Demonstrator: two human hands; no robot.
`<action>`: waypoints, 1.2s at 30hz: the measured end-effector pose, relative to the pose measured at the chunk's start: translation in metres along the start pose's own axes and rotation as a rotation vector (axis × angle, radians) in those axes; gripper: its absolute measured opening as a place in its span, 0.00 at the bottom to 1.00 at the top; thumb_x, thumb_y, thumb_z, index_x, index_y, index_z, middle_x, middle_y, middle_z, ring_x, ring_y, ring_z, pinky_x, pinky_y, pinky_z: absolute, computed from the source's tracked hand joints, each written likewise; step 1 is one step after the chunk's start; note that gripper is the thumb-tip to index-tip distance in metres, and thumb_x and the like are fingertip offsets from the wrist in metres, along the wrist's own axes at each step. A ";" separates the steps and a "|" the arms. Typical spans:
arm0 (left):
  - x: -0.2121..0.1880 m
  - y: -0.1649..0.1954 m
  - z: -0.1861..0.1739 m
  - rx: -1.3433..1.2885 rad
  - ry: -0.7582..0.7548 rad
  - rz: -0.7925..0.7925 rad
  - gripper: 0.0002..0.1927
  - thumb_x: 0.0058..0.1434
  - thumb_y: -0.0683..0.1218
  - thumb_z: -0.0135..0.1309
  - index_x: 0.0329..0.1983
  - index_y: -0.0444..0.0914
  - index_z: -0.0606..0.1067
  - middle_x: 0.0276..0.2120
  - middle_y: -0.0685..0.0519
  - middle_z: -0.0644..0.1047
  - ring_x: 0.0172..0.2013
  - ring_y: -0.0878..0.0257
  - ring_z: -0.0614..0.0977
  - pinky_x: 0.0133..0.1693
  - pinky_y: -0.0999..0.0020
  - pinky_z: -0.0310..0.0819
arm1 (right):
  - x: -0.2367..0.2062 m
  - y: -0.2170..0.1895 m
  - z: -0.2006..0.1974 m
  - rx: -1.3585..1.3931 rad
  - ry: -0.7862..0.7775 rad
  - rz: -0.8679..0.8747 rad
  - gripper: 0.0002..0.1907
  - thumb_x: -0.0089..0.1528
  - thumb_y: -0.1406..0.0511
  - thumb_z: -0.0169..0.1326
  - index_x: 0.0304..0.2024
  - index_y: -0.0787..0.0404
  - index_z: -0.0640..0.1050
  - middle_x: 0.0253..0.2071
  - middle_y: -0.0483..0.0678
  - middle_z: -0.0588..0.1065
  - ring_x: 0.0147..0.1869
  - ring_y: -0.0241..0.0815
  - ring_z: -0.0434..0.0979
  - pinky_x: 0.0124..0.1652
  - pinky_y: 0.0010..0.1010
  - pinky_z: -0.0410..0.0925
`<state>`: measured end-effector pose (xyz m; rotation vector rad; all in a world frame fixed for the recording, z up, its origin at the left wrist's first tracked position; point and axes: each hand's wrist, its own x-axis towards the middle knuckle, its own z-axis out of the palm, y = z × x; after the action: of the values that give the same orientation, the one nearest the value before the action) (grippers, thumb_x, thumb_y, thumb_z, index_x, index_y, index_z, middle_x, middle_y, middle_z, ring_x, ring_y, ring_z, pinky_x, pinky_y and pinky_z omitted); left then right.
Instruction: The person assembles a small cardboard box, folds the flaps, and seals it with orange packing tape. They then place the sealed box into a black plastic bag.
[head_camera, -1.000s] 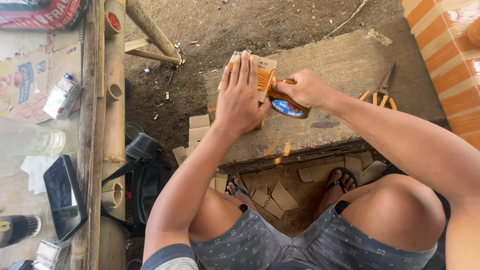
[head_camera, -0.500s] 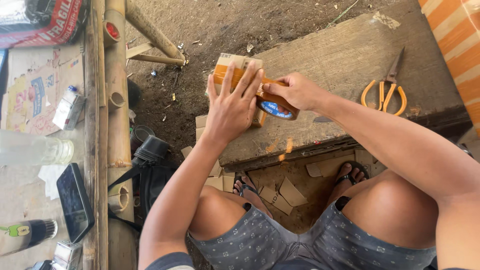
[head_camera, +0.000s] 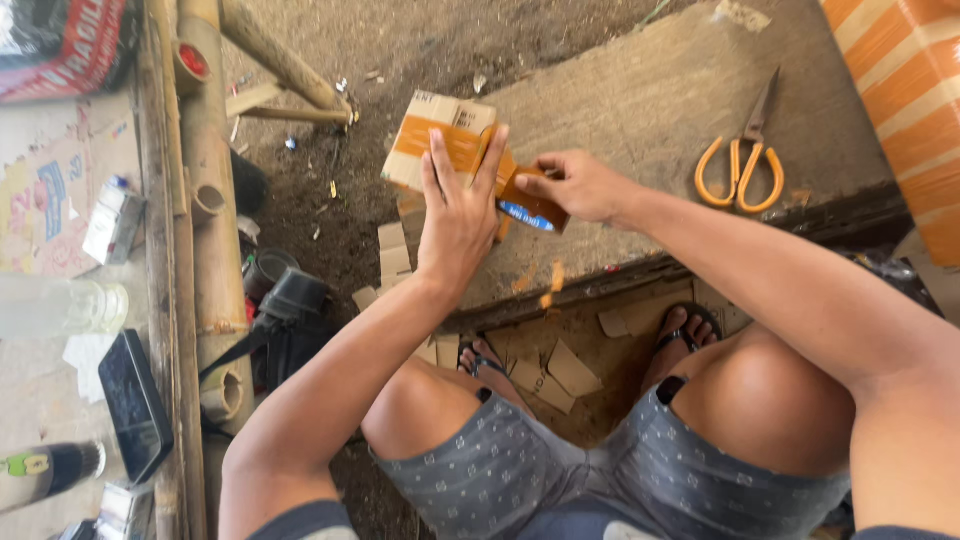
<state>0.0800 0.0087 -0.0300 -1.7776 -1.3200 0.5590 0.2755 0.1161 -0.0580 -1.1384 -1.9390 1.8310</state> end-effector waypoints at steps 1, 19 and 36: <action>0.001 0.002 0.003 -0.014 0.048 -0.008 0.29 0.67 0.49 0.49 0.71 0.35 0.70 0.79 0.48 0.44 0.66 0.22 0.60 0.64 0.34 0.61 | 0.002 0.003 0.001 0.023 0.000 -0.005 0.24 0.64 0.50 0.53 0.52 0.61 0.77 0.43 0.48 0.80 0.43 0.38 0.78 0.45 0.34 0.72; -0.035 -0.040 0.028 -0.299 0.128 0.123 0.38 0.61 0.62 0.51 0.73 0.43 0.69 0.78 0.51 0.46 0.68 0.23 0.55 0.67 0.35 0.53 | -0.011 0.037 -0.023 -1.104 0.032 0.006 0.17 0.60 0.59 0.58 0.50 0.56 0.76 0.51 0.51 0.78 0.54 0.51 0.77 0.51 0.45 0.71; -0.079 -0.011 0.033 -0.613 0.501 -0.019 0.32 0.77 0.62 0.50 0.76 0.41 0.65 0.74 0.51 0.59 0.69 0.52 0.64 0.72 0.51 0.56 | 0.009 0.022 -0.010 -0.799 0.487 -0.686 0.04 0.69 0.66 0.57 0.45 0.58 0.81 0.43 0.46 0.79 0.51 0.41 0.75 0.53 0.35 0.67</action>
<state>0.0211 -0.0519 -0.0489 -2.1918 -1.2095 -0.3399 0.2839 0.1276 -0.0798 -0.7945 -2.3523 0.3824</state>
